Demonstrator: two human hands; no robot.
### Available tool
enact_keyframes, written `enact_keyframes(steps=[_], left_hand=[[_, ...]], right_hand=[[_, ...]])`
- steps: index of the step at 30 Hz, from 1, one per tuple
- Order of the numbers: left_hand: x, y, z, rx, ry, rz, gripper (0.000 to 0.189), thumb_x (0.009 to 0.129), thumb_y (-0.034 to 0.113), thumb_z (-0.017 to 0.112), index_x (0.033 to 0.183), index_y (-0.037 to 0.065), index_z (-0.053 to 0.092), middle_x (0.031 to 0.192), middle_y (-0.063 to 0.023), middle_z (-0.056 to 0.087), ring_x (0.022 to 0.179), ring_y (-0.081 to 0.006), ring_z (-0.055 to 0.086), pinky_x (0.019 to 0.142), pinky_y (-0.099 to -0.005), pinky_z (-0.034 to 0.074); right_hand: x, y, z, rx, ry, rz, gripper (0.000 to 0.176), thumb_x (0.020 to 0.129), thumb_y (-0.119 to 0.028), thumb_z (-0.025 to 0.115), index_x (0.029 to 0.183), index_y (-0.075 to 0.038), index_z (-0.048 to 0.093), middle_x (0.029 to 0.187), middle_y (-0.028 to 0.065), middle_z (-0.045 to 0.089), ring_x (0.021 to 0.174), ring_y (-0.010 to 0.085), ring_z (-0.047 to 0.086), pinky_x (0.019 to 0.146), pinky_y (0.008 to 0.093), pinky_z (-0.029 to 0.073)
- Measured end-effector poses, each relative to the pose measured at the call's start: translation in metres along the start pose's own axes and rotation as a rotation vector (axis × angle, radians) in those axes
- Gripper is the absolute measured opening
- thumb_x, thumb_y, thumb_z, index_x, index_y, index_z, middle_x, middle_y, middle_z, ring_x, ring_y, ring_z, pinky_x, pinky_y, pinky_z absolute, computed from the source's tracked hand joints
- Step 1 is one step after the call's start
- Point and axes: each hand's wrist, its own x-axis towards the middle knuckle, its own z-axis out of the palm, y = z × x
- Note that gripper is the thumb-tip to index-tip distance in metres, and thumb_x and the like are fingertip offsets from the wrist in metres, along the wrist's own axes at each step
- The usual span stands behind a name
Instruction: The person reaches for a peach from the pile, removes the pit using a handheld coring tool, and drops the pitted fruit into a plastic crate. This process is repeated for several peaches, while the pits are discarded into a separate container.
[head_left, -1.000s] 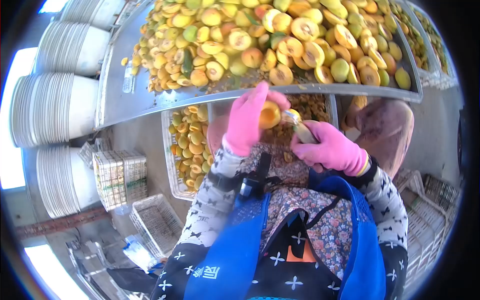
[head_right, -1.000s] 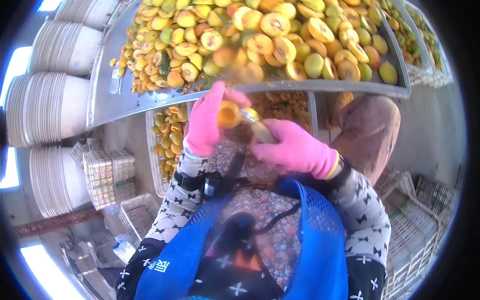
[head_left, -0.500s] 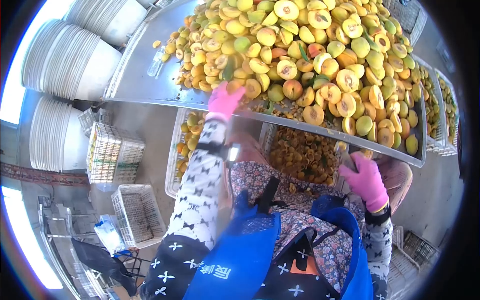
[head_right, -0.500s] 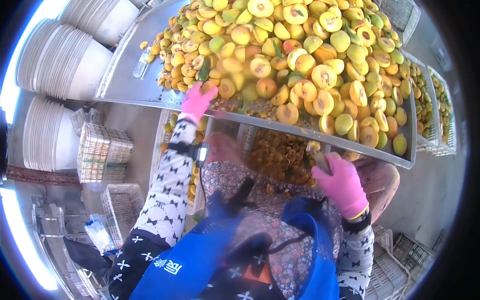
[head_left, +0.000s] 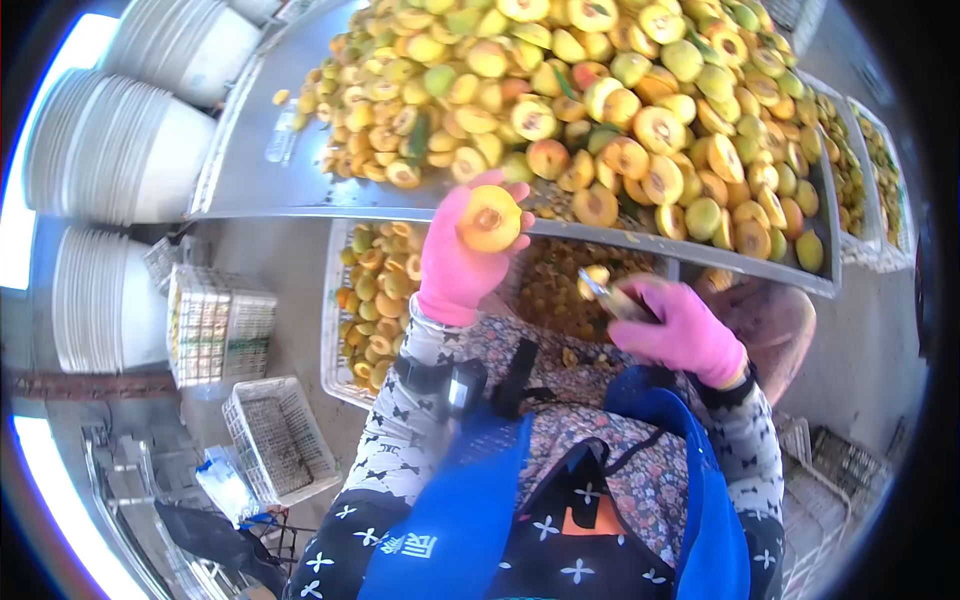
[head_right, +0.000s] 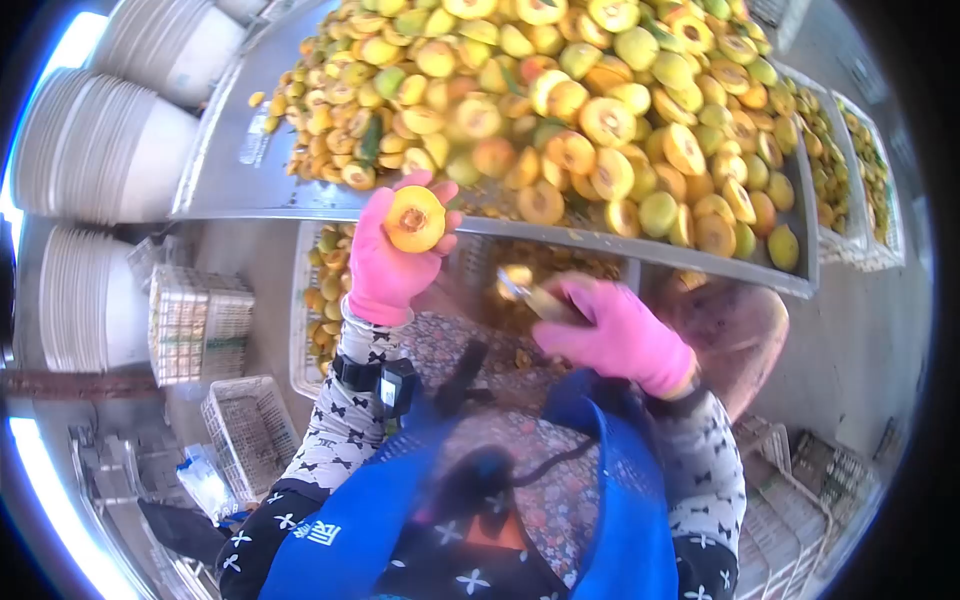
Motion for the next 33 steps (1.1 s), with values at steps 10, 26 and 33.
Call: enact_keyframes(steps=[10, 26, 33], left_hand=[[-0.007, -0.061, 0.009, -0.049, 0.061, -0.152, 0.05, 0.1, 0.043, 0.05, 0.135, 0.007, 0.053, 0.126, -0.0184, 0.061, 0.109, -0.0334, 0.061, 0.09, -0.0471, 0.052], [-0.02, -0.08, 0.051, -0.128, -0.003, -0.141, 0.034, 0.098, 0.023, 0.056, 0.125, 0.003, 0.053, 0.118, -0.0165, 0.06, 0.107, -0.0278, 0.058, 0.097, -0.0412, 0.048], [-0.024, -0.097, 0.052, 0.024, 0.066, 0.014, 0.029, 0.097, 0.018, 0.057, 0.124, 0.006, 0.054, 0.115, -0.0171, 0.062, 0.106, -0.0304, 0.06, 0.092, -0.0461, 0.052]], right_hand=[[0.004, 0.082, 0.015, -0.915, 0.52, -0.468, 0.027, 0.089, -0.026, 0.065, 0.106, -0.008, 0.057, 0.08, 0.0166, 0.064, 0.074, 0.0347, 0.066, 0.062, 0.0463, 0.052], [0.02, 0.058, 0.037, -0.799, 0.538, -0.515, 0.032, 0.087, -0.026, 0.071, 0.1, -0.001, 0.055, 0.08, 0.018, 0.064, 0.075, 0.0386, 0.066, 0.061, 0.0464, 0.05], [0.024, 0.062, 0.055, -0.475, 0.426, -0.412, 0.026, 0.086, -0.019, 0.068, 0.093, 0.0, 0.051, 0.073, 0.0192, 0.063, 0.068, 0.0408, 0.064, 0.059, 0.0471, 0.049]])
